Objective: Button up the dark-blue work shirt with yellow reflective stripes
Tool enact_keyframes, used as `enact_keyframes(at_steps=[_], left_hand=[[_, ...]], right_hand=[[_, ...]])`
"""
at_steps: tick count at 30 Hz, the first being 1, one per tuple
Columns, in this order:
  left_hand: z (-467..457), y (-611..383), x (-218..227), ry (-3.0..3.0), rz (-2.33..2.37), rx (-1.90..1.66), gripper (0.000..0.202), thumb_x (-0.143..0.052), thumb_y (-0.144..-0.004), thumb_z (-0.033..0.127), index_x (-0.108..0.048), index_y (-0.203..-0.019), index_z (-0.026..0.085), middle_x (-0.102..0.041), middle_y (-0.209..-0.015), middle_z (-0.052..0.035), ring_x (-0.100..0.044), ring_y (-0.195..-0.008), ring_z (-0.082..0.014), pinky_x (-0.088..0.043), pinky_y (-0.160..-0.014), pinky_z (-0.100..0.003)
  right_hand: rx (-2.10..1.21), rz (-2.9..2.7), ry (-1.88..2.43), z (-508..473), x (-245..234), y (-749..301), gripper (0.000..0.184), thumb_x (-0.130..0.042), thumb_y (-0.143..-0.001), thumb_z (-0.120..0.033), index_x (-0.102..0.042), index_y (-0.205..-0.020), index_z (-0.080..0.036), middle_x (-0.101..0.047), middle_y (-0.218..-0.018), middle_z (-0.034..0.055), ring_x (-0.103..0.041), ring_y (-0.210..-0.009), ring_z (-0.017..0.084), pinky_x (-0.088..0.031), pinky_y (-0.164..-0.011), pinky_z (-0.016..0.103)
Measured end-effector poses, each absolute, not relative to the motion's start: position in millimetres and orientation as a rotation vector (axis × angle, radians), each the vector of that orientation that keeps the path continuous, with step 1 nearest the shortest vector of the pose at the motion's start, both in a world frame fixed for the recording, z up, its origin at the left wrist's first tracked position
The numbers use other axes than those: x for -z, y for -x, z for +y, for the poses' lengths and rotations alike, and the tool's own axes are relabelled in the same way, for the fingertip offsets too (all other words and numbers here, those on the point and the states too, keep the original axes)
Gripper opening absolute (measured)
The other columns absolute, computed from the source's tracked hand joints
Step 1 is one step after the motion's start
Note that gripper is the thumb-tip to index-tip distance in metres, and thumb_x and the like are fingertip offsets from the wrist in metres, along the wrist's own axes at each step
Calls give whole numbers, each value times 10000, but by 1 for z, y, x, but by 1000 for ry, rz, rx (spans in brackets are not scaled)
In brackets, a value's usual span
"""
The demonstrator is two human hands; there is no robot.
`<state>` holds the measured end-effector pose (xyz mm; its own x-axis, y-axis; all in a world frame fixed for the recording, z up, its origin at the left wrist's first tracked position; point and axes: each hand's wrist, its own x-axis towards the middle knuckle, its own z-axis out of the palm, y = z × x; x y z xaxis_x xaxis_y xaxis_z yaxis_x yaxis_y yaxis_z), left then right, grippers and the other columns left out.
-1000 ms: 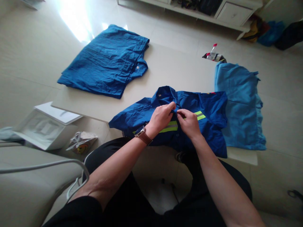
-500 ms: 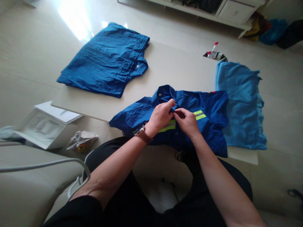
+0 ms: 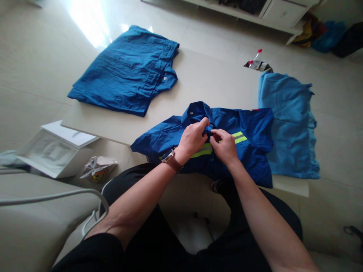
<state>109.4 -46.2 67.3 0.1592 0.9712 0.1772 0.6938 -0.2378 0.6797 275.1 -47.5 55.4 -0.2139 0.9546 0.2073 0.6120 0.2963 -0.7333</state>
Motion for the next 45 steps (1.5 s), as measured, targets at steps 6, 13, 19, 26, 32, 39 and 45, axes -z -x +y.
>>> enact_keyframes(at_steps=[6,13,19,26,32,39,45], left_hand=[[-46,-110,-69,-1903,1549,-868,338,-613,-798,81,-625,-1119,185,-683,-839,-13,-608,-722,-149,-417,-671,-260],[-39,-104,-65,-1521,1452,-973,381,-719,-781,107,-593,-1132,187,-615,-778,45,-542,-659,-87,-395,-628,-211],[-38,-103,-64,-1623,1472,-921,336,-749,-809,115,-600,-1104,174,-636,-807,22,-585,-731,-110,-417,-671,-223],[-47,-106,-68,-2039,1477,-839,211,-602,-916,110,-623,-1116,172,-715,-953,-45,-665,-850,-163,-464,-779,-268],[-46,-109,-61,-1809,1412,-951,253,-615,-851,59,-611,-1073,180,-703,-900,-27,-664,-838,-147,-483,-741,-242],[-42,-112,-56,-1225,1275,-1025,267,-639,-805,67,-556,-1039,166,-633,-802,15,-633,-708,-85,-486,-651,-179],[-39,-112,-52,-1189,1252,-1055,254,-628,-799,52,-552,-1012,168,-622,-760,30,-569,-638,-72,-423,-585,-177]], right_hand=[[-681,-1909,1396,-49,-56,-274,248,-585,-850,-261,-759,-995,-162,-720,-858,78,-650,-718,209,-545,-727,358],[-655,-1865,1448,-49,-55,-274,250,-591,-861,-283,-774,-990,-171,-736,-859,83,-661,-716,212,-565,-718,361],[-946,-1627,1495,-47,-50,-275,311,-615,-917,-401,-789,-1036,-172,-738,-807,74,-686,-694,220,-568,-677,359],[-819,-1696,1438,-44,-54,-277,211,-679,-871,-362,-776,-898,-176,-727,-931,80,-680,-842,214,-554,-746,336],[-845,-1706,1477,-44,-55,-278,164,-694,-851,-335,-735,-843,-176,-710,-856,70,-656,-764,210,-538,-716,341],[-695,-1797,1485,-47,-56,-275,80,-662,-849,-251,-654,-800,-189,-667,-845,67,-636,-752,205,-531,-708,340],[-651,-1831,1446,-49,-57,-273,73,-628,-866,-220,-612,-799,-194,-633,-840,64,-619,-766,204,-511,-713,341]])
